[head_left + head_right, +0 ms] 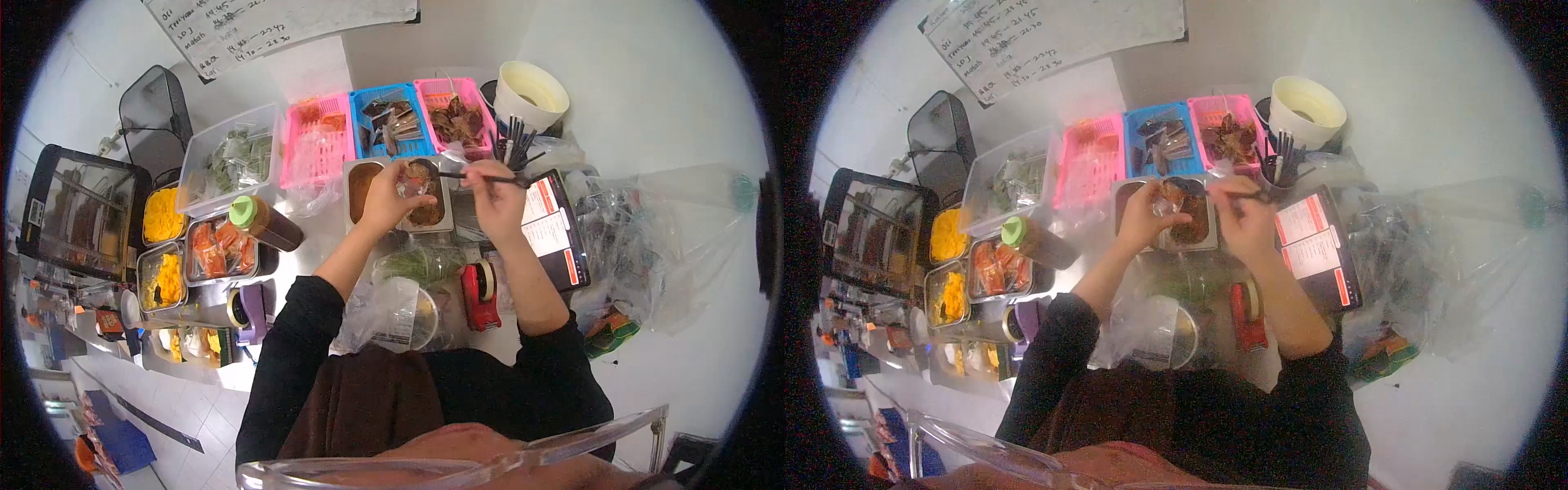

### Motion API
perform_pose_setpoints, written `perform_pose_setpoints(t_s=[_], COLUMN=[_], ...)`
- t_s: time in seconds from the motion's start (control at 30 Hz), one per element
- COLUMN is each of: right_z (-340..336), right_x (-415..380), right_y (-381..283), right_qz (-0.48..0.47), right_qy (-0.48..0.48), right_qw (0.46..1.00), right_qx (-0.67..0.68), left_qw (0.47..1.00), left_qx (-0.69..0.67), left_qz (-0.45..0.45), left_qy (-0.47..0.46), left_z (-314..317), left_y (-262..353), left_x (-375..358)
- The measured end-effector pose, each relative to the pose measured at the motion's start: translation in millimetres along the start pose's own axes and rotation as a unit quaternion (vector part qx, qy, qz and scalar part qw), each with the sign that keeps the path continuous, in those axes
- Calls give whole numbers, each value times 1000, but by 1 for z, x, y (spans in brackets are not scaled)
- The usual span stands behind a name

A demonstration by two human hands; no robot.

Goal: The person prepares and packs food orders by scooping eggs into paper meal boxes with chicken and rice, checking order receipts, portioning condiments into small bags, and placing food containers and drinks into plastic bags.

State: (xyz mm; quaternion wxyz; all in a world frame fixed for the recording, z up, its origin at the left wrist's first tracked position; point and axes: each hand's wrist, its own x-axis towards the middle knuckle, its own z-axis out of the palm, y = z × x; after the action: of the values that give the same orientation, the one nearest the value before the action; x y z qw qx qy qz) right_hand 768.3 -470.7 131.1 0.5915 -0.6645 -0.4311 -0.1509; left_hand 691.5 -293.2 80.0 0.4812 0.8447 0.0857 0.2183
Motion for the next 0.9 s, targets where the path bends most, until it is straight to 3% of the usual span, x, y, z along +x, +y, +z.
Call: perform_pose_setpoints(t_s=[0.03,0.27,0.37,0.47,0.53,0.6,0.7,0.73,0.83,0.9], right_z=[0,7,6,6,10,14,16,19,32,42], right_x=[4,0,-1,-8,-12,-15,-39,-46,-64,-74], right_y=[-8,-22,-23,6,16,40,81,87,86,87], right_qz=[-86,-77,-63,-88,117,259,323,317,196,172], right_qy=[-25,-78,-66,8,129,235,191,94,-97,-152], right_qw=[994,994,996,995,979,902,913,944,956,961], right_qx=[-60,-17,-7,-55,102,253,161,16,-194,-153], left_qw=[1000,1000,999,999,999,998,996,994,990,991], left_qx=[-5,-18,-35,-7,20,34,-32,-49,-51,12], left_qz=[1,5,-4,7,15,15,-18,-6,25,42], left_qy=[3,24,21,33,44,55,75,93,127,124], left_z=[0,2,3,2,0,-2,-5,-4,-6,-11], left_y=[0,-2,-3,-5,-3,-1,-5,-13,-24,-19], left_x=[-1,-2,-2,-2,-2,-4,-7,-6,-6,-11])
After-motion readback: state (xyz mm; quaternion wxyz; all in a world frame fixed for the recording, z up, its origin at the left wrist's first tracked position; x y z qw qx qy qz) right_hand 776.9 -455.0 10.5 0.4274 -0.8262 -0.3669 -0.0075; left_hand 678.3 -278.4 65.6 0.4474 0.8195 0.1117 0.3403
